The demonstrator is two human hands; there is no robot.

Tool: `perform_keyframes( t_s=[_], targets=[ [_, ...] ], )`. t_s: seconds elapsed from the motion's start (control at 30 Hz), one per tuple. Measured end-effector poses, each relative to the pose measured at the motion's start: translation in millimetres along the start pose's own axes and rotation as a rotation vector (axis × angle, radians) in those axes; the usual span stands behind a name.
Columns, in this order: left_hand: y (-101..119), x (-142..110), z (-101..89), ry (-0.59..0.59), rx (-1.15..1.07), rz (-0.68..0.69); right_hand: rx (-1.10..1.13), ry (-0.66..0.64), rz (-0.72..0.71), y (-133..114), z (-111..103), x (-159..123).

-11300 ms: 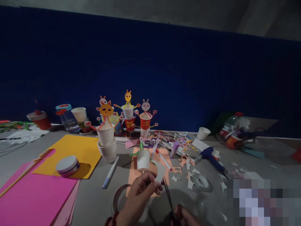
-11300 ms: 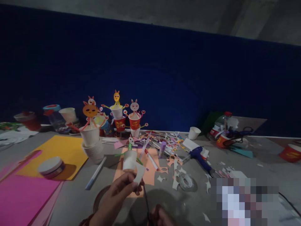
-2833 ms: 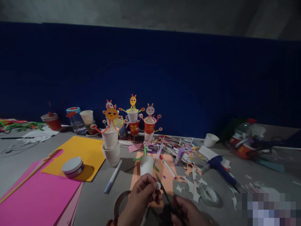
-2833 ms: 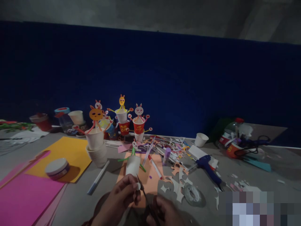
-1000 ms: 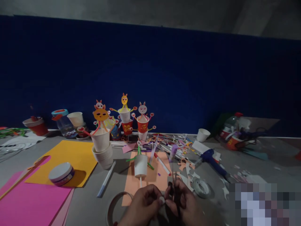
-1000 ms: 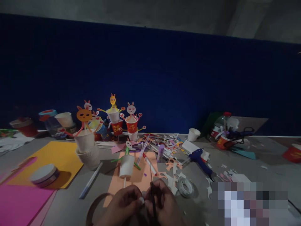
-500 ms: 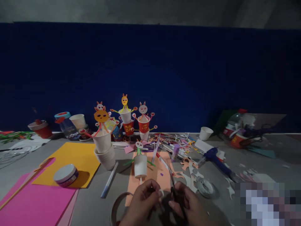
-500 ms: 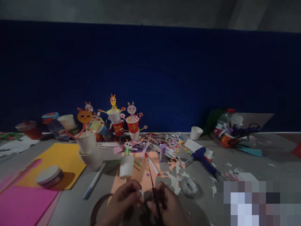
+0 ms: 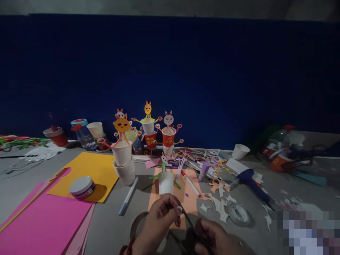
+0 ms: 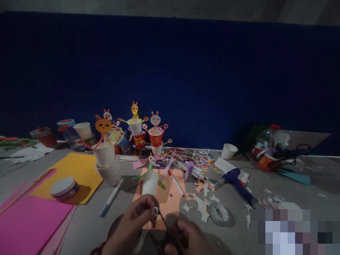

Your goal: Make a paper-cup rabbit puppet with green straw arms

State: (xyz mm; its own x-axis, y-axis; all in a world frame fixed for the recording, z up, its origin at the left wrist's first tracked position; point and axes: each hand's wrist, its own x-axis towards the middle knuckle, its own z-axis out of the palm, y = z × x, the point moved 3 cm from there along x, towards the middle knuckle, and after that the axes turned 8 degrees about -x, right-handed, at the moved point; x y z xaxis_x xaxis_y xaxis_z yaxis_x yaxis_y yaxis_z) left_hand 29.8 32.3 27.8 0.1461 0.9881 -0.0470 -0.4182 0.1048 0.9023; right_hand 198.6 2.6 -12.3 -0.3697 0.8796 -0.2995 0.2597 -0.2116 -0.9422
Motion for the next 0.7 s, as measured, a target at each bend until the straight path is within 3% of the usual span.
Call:
perform_keyframes(
  t_s=[0.3,0.53,0.7],
  targets=[
    [-1,1,-0.4,0.009,0.016,-0.008,0.045,-0.050,-0.009,22,-1,7],
    [1,0,0.0,0.010,0.017,-0.004,-0.043,0.006,-0.031,10,-2,6],
    [2,0,1.2,0.012,0.011,-0.001,-0.070,-0.027,-0.071,2,-2,3]
  ],
)
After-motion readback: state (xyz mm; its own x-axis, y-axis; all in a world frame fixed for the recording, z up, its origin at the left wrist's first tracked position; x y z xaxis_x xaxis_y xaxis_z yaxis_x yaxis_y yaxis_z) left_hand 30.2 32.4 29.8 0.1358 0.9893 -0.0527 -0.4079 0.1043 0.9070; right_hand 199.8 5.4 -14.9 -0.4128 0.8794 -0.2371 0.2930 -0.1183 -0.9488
